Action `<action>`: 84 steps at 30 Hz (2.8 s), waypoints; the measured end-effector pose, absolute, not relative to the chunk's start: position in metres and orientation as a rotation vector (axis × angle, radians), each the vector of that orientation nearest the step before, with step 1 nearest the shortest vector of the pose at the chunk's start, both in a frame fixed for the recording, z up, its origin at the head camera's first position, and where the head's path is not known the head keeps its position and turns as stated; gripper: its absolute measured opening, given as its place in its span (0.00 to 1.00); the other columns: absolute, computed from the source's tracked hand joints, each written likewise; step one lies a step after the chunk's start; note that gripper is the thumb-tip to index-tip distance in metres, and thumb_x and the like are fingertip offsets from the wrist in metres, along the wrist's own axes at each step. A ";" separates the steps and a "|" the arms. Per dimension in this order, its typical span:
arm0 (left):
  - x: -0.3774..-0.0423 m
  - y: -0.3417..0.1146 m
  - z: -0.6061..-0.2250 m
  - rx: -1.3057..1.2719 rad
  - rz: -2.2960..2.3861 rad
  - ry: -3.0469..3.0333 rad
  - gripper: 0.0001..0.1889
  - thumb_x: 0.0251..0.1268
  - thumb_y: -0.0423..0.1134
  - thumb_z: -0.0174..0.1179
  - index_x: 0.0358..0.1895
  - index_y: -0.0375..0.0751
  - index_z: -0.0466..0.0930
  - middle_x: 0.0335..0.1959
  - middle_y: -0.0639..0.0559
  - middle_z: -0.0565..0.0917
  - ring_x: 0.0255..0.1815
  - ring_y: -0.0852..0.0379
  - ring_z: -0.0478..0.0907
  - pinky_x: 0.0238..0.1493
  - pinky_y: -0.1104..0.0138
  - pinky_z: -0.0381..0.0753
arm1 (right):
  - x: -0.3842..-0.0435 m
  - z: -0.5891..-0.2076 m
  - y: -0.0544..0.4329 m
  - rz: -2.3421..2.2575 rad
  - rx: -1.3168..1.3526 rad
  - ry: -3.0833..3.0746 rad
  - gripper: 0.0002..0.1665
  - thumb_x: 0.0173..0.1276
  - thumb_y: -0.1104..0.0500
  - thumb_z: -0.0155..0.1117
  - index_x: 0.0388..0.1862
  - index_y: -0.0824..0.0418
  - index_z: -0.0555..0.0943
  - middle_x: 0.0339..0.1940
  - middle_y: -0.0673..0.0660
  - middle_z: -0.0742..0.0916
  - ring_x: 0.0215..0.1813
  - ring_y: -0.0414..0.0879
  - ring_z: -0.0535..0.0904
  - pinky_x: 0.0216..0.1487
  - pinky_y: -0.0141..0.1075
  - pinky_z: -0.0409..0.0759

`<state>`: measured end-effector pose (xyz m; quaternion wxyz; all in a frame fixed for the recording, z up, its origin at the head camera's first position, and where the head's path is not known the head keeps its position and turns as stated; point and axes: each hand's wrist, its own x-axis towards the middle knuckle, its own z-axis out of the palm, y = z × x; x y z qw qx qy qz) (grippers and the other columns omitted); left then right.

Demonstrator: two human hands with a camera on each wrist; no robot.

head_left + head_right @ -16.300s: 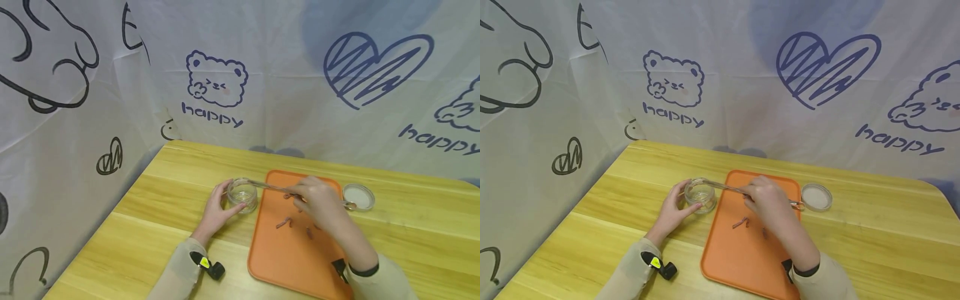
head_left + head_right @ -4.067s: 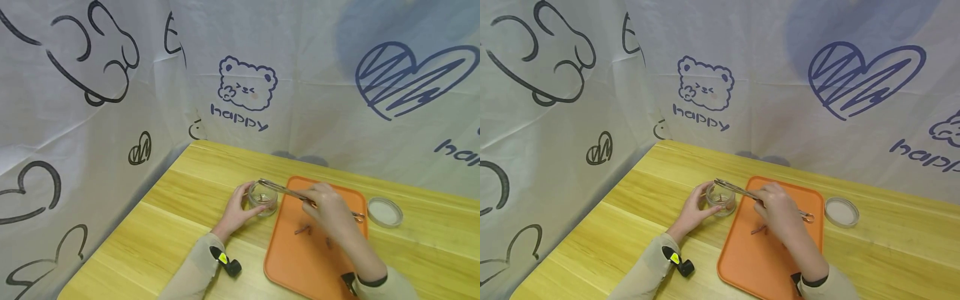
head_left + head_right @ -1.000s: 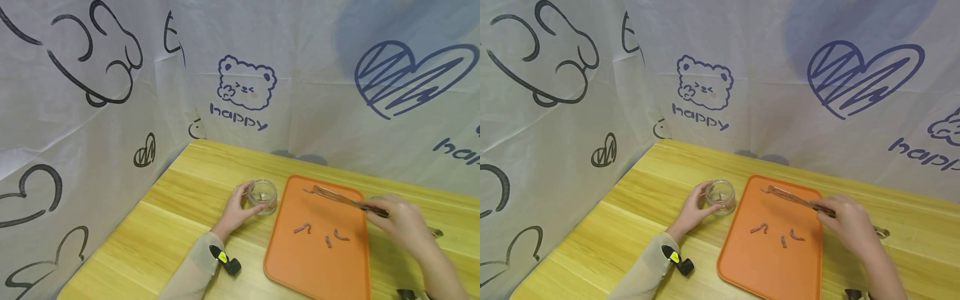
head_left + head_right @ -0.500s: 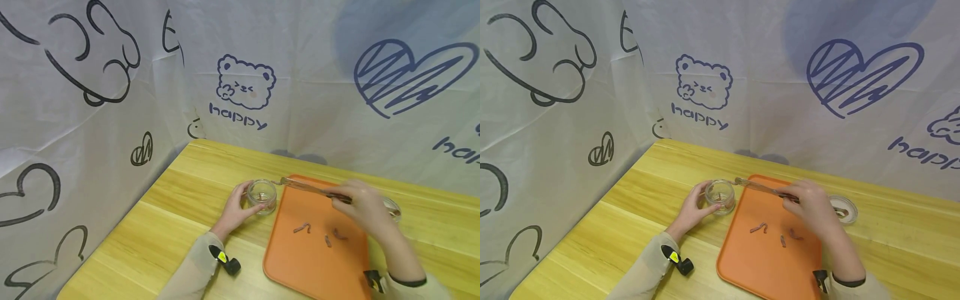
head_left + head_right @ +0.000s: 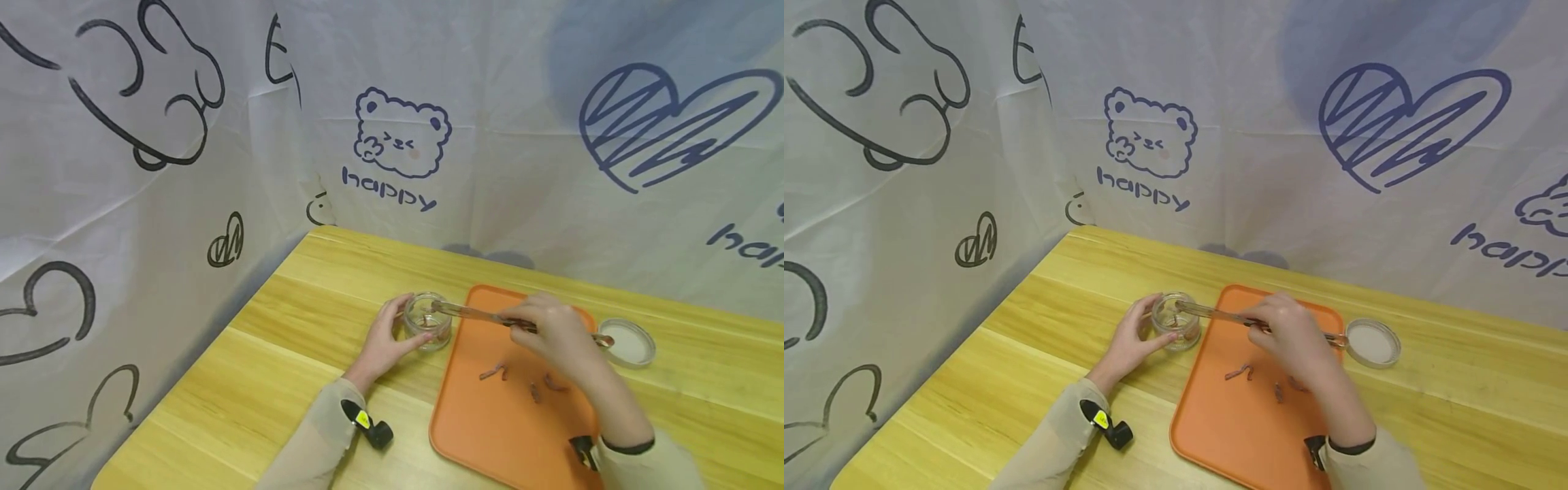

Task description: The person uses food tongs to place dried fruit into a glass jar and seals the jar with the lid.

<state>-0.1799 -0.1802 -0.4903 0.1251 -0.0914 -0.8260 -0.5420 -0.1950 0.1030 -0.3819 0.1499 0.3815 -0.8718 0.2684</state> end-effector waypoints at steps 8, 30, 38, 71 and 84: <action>-0.179 -0.180 -0.488 -0.277 -1.576 -2.386 0.41 0.50 0.43 0.73 0.69 0.41 0.63 0.64 0.46 0.69 0.64 0.51 0.67 0.64 0.59 0.69 | -0.193 -0.385 0.098 0.763 1.103 -2.563 0.13 0.57 0.69 0.68 0.41 0.59 0.87 0.33 0.49 0.84 0.33 0.41 0.73 0.27 0.33 0.74; -0.181 -0.179 -0.489 -0.288 -1.573 -2.395 0.41 0.52 0.44 0.72 0.69 0.40 0.63 0.64 0.48 0.69 0.63 0.52 0.67 0.65 0.59 0.69 | -0.182 -0.382 0.113 0.770 1.074 -2.532 0.16 0.57 0.68 0.69 0.44 0.56 0.86 0.38 0.49 0.85 0.38 0.43 0.77 0.31 0.38 0.78; -0.180 -0.180 -0.489 -0.302 -1.566 -2.388 0.41 0.52 0.44 0.72 0.69 0.40 0.63 0.64 0.46 0.69 0.64 0.50 0.67 0.65 0.57 0.69 | -0.168 -0.383 0.144 0.678 1.009 -2.536 0.18 0.51 0.67 0.72 0.43 0.55 0.87 0.34 0.46 0.83 0.37 0.42 0.76 0.30 0.39 0.77; -0.180 -0.180 -0.488 -0.265 -1.602 -2.398 0.39 0.54 0.38 0.71 0.69 0.38 0.62 0.65 0.44 0.68 0.65 0.47 0.66 0.67 0.55 0.66 | -0.141 -0.426 0.262 0.352 0.824 -2.740 0.22 0.35 0.62 0.82 0.35 0.58 0.87 0.29 0.47 0.82 0.32 0.48 0.78 0.28 0.45 0.81; -0.162 -0.170 -0.453 -0.297 -1.612 -2.392 0.36 0.55 0.32 0.69 0.66 0.28 0.62 0.63 0.34 0.68 0.63 0.40 0.66 0.65 0.49 0.66 | -0.140 -0.430 0.270 0.371 0.838 -2.744 0.18 0.38 0.64 0.80 0.32 0.54 0.87 0.29 0.43 0.82 0.30 0.38 0.76 0.23 0.35 0.77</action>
